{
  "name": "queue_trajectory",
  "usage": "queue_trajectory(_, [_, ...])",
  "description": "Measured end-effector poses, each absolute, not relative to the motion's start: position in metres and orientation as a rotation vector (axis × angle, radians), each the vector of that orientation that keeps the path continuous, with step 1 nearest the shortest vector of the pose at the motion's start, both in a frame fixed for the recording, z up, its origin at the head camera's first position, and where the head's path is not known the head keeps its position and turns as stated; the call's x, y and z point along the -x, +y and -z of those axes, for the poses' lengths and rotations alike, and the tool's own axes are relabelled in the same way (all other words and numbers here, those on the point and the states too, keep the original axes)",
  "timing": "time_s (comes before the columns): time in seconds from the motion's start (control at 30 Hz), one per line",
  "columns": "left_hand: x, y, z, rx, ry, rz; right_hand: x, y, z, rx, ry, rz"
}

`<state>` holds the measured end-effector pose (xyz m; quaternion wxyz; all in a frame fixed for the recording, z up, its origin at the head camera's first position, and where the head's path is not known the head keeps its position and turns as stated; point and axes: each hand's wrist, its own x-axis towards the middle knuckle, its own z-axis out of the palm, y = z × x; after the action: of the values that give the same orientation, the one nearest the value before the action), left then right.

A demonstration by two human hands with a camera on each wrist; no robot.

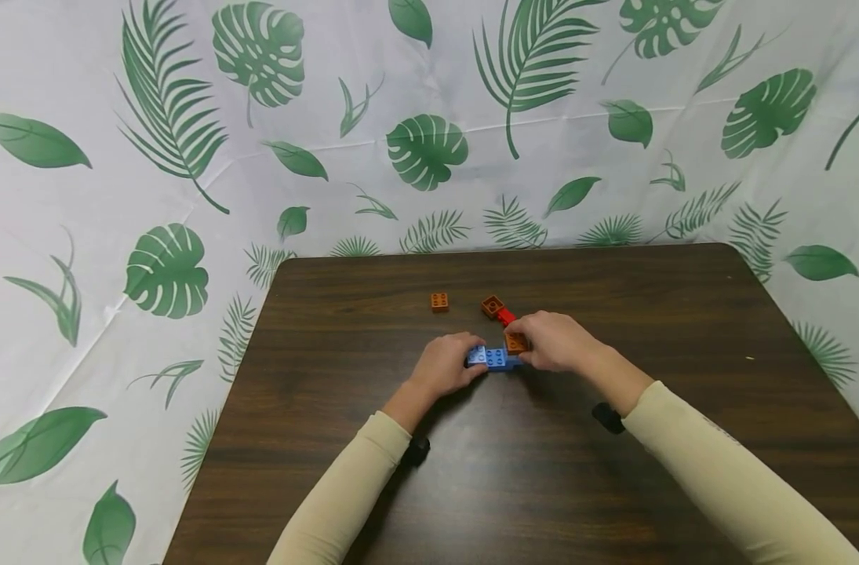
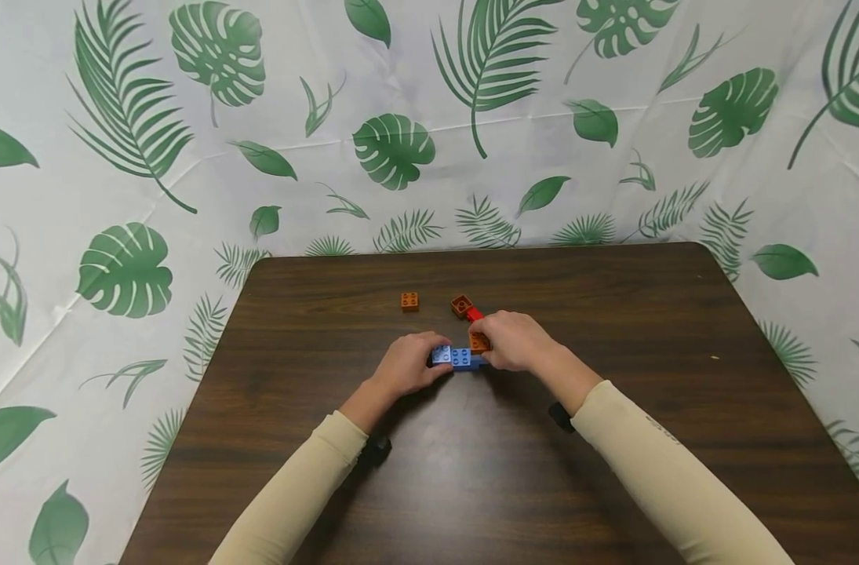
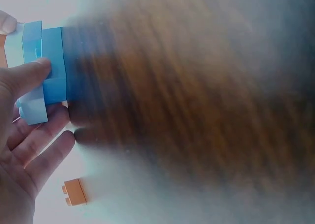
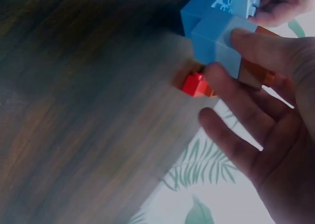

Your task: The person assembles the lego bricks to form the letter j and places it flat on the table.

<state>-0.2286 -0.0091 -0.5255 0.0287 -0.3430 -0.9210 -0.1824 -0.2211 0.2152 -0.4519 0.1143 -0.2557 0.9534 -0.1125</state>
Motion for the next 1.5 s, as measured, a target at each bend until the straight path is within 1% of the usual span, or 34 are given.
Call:
queue_trajectory(0.2, [0.228, -0.009, 0.526, 1.06, -2.823, 0.563, 0.233, 0.214, 0.45, 0.756, 2.688, 0.26])
queue_trajectory(0.47, [0.227, -0.009, 0.525, 1.05, -2.826, 0.547, 0.258, 0.212, 0.442, 0.677, 2.712, 0.484])
queue_trajectory(0.7, [0.227, -0.009, 0.526, 1.048, -2.848, 0.551, 0.28, 0.211, 0.463, 0.586, 2.831, 0.417])
queue_trajectory(0.9, [0.228, -0.01, 0.527, 1.05, -2.821, 0.552, 0.293, 0.207, 0.478, 0.53, 2.815, 0.386])
queue_trajectory(1.23, [0.229, -0.009, 0.527, 1.062, -2.809, 0.53, 0.298, 0.204, 0.487, 0.556, 2.835, 0.274])
queue_trajectory(1.5, [0.227, -0.01, 0.527, 1.052, -2.804, 0.539, 0.298, 0.204, 0.491, 0.576, 2.894, 0.271])
